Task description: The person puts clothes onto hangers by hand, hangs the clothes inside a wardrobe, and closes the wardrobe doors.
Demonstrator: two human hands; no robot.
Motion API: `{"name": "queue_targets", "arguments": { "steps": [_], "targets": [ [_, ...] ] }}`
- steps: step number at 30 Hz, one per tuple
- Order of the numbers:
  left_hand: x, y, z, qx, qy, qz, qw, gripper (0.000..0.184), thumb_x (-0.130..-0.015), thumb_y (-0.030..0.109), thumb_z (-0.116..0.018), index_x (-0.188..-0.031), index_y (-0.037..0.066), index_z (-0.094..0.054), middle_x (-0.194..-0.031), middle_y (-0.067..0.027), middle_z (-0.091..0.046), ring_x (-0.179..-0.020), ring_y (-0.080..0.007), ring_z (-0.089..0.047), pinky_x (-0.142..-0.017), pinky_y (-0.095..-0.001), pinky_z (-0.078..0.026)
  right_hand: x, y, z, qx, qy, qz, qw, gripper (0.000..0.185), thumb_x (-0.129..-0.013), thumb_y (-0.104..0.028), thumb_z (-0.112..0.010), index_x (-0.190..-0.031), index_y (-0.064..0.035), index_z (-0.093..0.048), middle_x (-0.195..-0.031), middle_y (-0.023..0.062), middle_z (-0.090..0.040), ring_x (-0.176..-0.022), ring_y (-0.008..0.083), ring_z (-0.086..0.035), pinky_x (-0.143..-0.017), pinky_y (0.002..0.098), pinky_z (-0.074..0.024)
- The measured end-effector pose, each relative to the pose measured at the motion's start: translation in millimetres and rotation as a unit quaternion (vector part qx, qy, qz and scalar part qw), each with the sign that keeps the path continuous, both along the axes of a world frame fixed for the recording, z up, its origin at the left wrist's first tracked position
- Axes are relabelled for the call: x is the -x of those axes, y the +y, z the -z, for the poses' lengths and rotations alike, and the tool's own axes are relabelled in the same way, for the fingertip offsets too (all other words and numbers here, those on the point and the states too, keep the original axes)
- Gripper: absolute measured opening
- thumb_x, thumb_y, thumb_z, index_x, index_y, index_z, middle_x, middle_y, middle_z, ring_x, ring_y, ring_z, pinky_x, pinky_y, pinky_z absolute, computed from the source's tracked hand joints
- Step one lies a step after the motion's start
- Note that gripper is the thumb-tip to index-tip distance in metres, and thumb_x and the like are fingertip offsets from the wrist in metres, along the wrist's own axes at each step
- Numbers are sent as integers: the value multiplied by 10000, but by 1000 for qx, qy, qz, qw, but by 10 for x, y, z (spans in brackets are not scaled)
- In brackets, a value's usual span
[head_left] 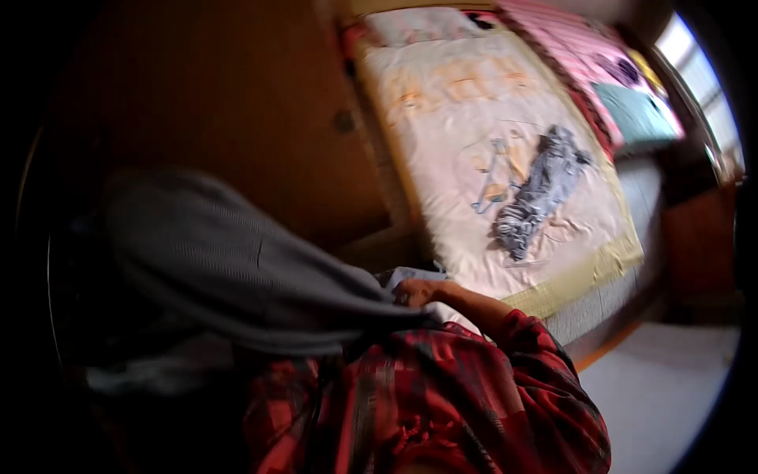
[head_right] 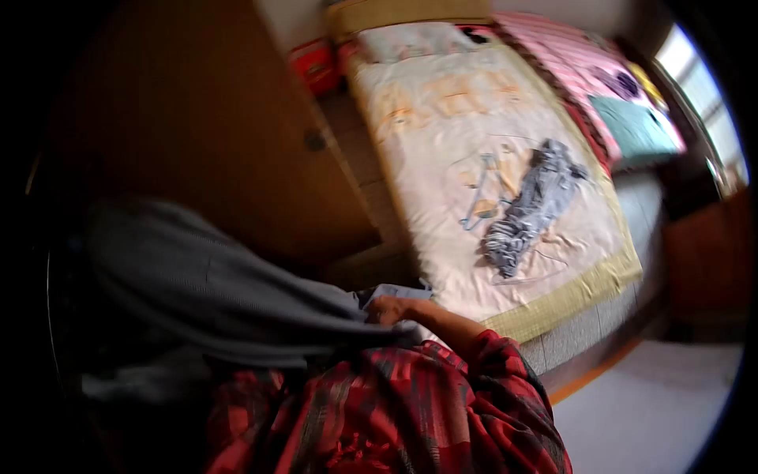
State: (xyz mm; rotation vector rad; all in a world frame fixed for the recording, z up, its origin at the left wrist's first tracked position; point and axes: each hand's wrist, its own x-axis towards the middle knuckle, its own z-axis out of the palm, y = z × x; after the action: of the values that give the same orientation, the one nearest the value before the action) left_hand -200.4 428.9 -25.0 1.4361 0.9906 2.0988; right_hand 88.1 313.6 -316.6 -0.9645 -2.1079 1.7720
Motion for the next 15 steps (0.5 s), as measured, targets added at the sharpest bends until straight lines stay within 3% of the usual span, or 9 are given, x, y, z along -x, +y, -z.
{"name": "queue_targets", "arguments": {
  "steps": [2, 3, 4, 5, 6, 7, 9, 13, 15],
  "targets": [
    [161, -6, -166, -35, 9, -35, 999, 476, -810, 327, -554, -1039, -90, -540, -1068, -178, -583, -979, -249, -579, -830, -333, -471, 9, 90, 90, -41, 85, 155, 983, 160, -680, -60, -541, -804, 5, -618, -736, 117, -604, -706, 196, -561, -646, 334, -456],
    [243, 6, -195, -45, 13, -54, 997, 483, -813, 333, -553, -1046, -89, -538, -1073, -178, -582, -981, -249, -579, -831, -334, -473, -80, 246, 224, -85, 163, 182, 966, 166, -703, -16, -484, -772, -6, -635, -789, 117, -624, -709, 165, -554, -641, 308, -451],
    [307, 17, -244, -55, 20, -71, 996, 490, -816, 340, -552, -1053, -89, -537, -1078, -179, -582, -984, -250, -579, -832, -335, -474, -143, 393, 122, 41, 93, 285, 953, 178, -776, -32, -473, -844, -25, -637, -806, 83, -628, -720, 152, -559, -647, 277, -456],
    [366, 18, -263, -62, 30, -91, 994, 496, -819, 346, -550, -1060, -88, -535, -1083, -179, -581, -987, -250, -579, -833, -337, -476, -103, 357, -811, 247, 297, 405, 829, 178, -853, -97, -466, -913, -34, -621, -838, 55, -629, -761, 160, -579, -684, 270, -477],
    [408, 51, -300, -68, 41, -115, 990, 503, -822, 352, -549, -1066, -88, -534, -1087, -179, -580, -990, -250, -580, -834, -338, -478, -277, 613, -284, 211, 350, 423, 809, 214, -884, -176, -467, -997, -42, -589, -893, 64, -632, -808, 179, -597, -734, 300, -497],
    [472, 86, -322, -72, 53, -141, 986, 510, -825, 358, -548, -1073, -87, -532, -1092, -179, -580, -992, -250, -580, -835, -339, -480, -376, 673, -624, 252, 375, 459, 765, 258, -876, -218, -472, -1026, -34, -572, -910, 97, -632, -835, 204, -603, -762, 323, -500],
    [609, 111, -361, -68, 100, -206, 971, 524, -831, 371, -545, -1087, -86, -529, -1102, -179, -578, -998, -251, -580, -836, -342, -484, -560, 893, -897, 256, 396, 487, 735, 290, -867, -258, -476, -1008, -19, -559, -880, 101, -626, -791, 205, -608, -739, 334, -500],
    [965, -64, -512, -31, 213, -332, 918, 551, -843, 396, -540, -1113, -84, -523, -1121, -179, -576, -1009, -252, -580, -840, -347, -492, -899, 1279, -1139, 175, 349, 449, 803, 254, -884, -224, -475, -966, -1, -563, -821, 79, -621, -697, 158, -602, -650, 294, -500],
    [1003, -142, -610, -128, 133, -226, 957, 564, -862, 433, -500, -1123, -66, -530, -1130, -170, -575, -1014, -252, -578, -839, -350, -495, -968, 1414, -1334, 163, 343, 441, 813, 221, -895, -206, -483, -921, -8, -577, -770, 57, -616, -645, 130, -587, -605, 263, -491]
  ]
}}
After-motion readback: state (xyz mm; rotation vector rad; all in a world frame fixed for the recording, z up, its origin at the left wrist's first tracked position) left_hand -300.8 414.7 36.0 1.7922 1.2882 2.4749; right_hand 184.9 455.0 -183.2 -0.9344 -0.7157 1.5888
